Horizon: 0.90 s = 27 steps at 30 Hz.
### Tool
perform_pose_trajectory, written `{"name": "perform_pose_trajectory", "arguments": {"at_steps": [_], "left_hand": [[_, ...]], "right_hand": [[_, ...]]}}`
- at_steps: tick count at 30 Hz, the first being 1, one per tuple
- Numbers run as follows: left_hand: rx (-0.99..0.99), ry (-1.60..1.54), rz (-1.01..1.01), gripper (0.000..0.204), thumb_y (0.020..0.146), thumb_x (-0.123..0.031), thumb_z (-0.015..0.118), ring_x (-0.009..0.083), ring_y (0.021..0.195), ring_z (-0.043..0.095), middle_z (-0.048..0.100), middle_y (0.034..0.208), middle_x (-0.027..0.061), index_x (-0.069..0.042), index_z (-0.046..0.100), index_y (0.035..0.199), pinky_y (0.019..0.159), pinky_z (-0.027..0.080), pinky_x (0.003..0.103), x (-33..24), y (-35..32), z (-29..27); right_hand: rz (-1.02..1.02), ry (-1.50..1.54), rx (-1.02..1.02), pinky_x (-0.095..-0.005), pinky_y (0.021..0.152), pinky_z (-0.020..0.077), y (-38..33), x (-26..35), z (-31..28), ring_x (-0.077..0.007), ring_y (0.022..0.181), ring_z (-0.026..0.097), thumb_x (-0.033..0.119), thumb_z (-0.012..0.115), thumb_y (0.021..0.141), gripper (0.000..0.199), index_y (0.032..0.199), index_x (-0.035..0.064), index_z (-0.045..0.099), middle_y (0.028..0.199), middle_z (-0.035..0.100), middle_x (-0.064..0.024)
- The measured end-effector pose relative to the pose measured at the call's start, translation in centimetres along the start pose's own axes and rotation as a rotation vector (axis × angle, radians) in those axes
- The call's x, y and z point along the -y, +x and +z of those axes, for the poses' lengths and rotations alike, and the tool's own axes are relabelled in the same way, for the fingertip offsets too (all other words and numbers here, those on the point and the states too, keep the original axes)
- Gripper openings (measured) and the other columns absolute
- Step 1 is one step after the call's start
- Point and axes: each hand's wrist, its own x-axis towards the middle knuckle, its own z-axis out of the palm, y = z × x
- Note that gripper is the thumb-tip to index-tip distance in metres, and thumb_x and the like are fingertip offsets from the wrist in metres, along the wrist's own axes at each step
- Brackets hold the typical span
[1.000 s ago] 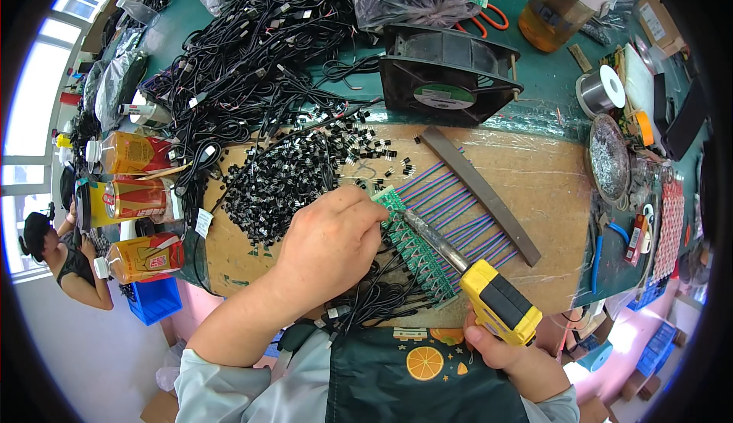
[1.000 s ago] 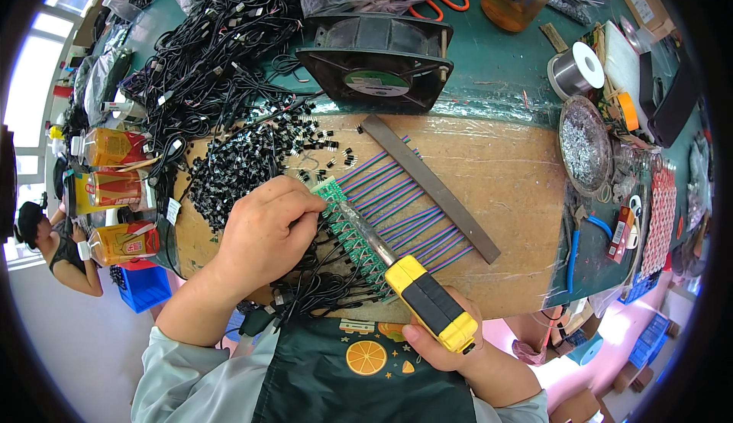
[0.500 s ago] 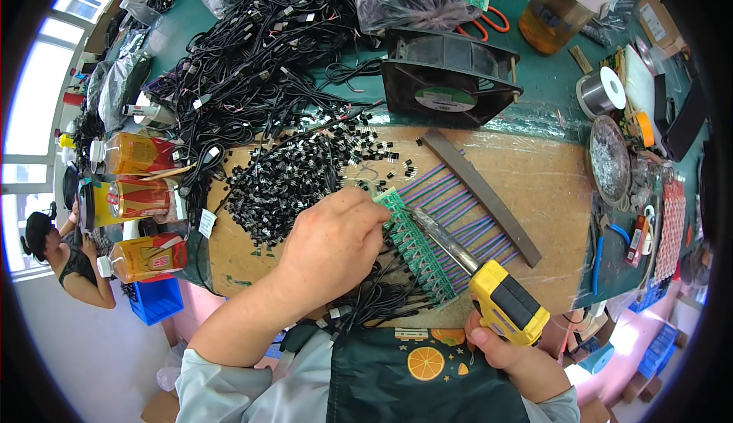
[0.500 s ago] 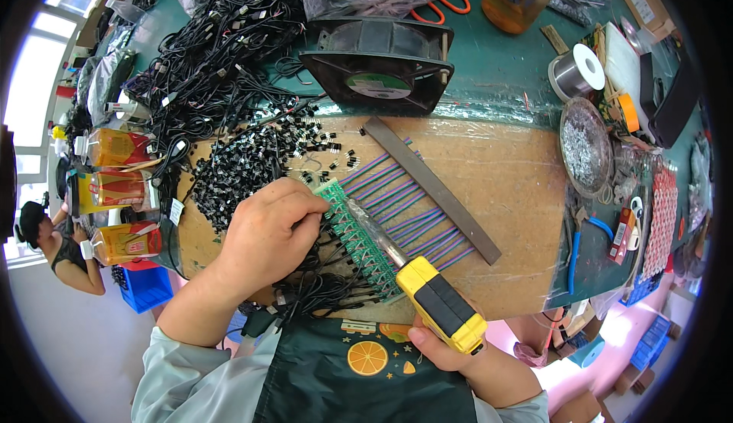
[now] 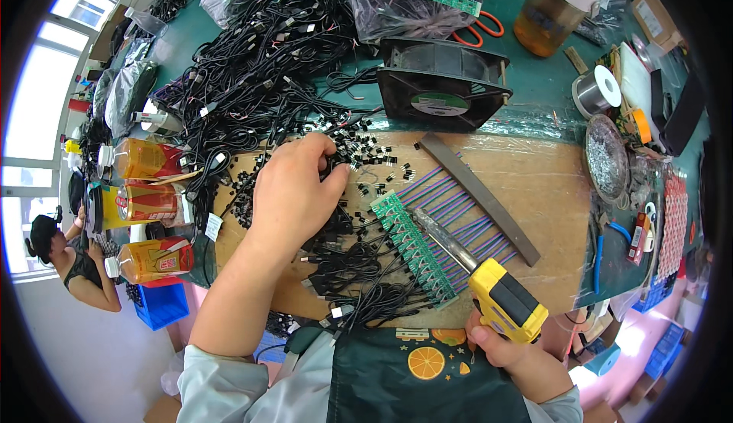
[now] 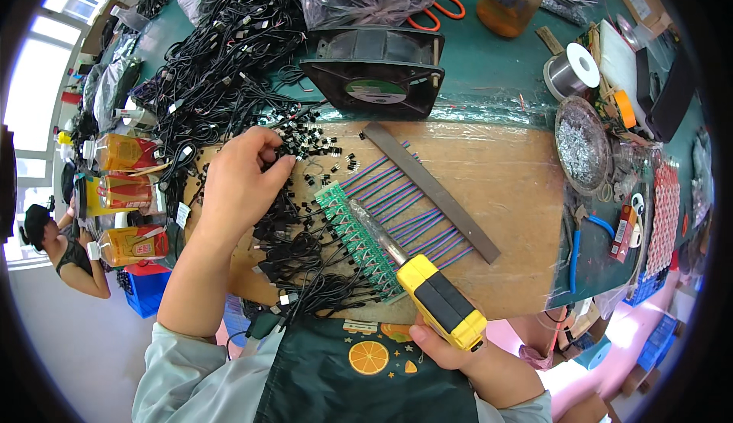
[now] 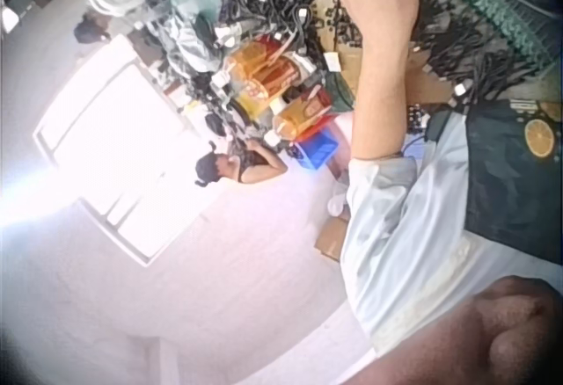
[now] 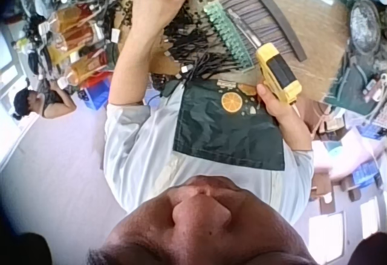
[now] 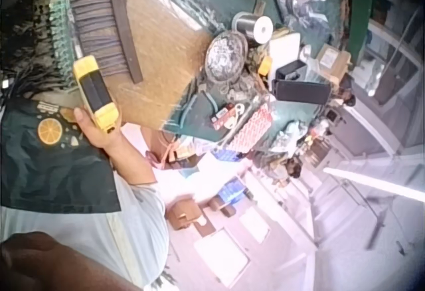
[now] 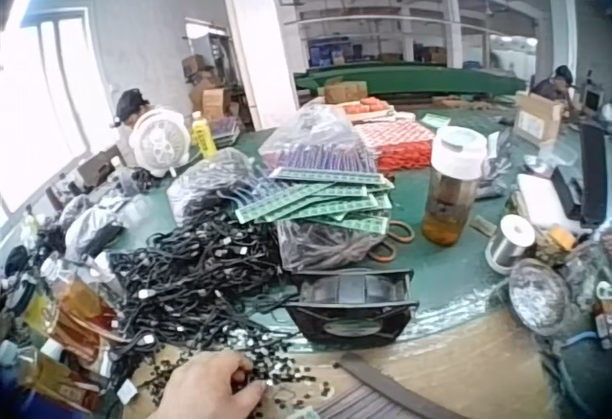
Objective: The person solders wire connections to a printed circuit board using a soldering iron, then secures the connections with a hot glue gun.
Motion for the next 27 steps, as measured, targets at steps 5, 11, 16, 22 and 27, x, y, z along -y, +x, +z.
{"name": "perform_pose_trajectory", "arguments": {"at_steps": [5,11,16,22,27], "left_hand": [[0.061,-0.095,-0.105,0.024,0.082,-0.006,0.071,0.0199,0.070,0.062,0.065,0.081,0.0081,-0.005,0.066,0.105,0.068,0.051,0.032,-0.2,0.0,-0.2],[-0.083,-0.512,-0.100,0.033,0.089,0.006,0.064,0.0069,0.087,0.057,0.062,0.096,-0.0009,-0.001,0.065,0.121,0.081,0.047,0.021,0.1,-1.0,-2.8],[-0.214,-0.590,0.091,0.024,0.093,0.006,0.063,0.0087,0.086,0.057,0.060,0.097,0.0021,0.001,0.067,0.116,0.078,0.047,0.023,0.3,-1.5,-4.5],[-0.199,-0.428,0.116,0.011,0.088,-0.006,0.074,0.0174,0.076,0.059,0.065,0.083,0.0066,-0.002,0.074,0.098,0.071,0.047,0.029,-0.3,-1.9,-4.6],[0.069,-0.343,0.299,0.012,0.081,-0.003,0.075,0.0231,0.080,0.067,0.072,0.086,0.0078,-0.002,0.075,0.093,0.073,0.053,0.033,-3.2,-3.7,-4.5]], "right_hand": [[0.011,0.037,-0.012,-0.0304,0.058,0.0500,0.1,0.0,0.0,-0.0147,0.069,0.057,0.019,0.073,0.090,0.058,0.136,0.0006,0.044,0.079,0.057,-0.0052],[0.078,0.134,-0.143,-0.0317,0.059,0.0478,0.2,0.9,0.7,-0.0159,0.066,0.060,0.008,0.076,0.083,0.019,0.098,0.0025,0.064,0.079,0.062,-0.0051],[0.079,0.091,-0.123,-0.0314,0.060,0.0484,0.1,0.5,0.5,-0.0155,0.067,0.061,0.009,0.076,0.083,0.021,0.100,0.0027,0.065,0.080,0.063,-0.0050],[0.104,0.164,-0.122,-0.0315,0.060,0.0486,0.0,0.8,0.8,-0.0161,0.067,0.061,0.008,0.076,0.082,0.020,0.097,0.0031,0.065,0.080,0.063,-0.0052],[0.066,0.089,-0.171,-0.0316,0.060,0.0484,-0.3,1.3,0.6,-0.0169,0.066,0.061,0.006,0.078,0.081,0.019,0.095,0.0038,0.065,0.080,0.063,-0.0057]]}}
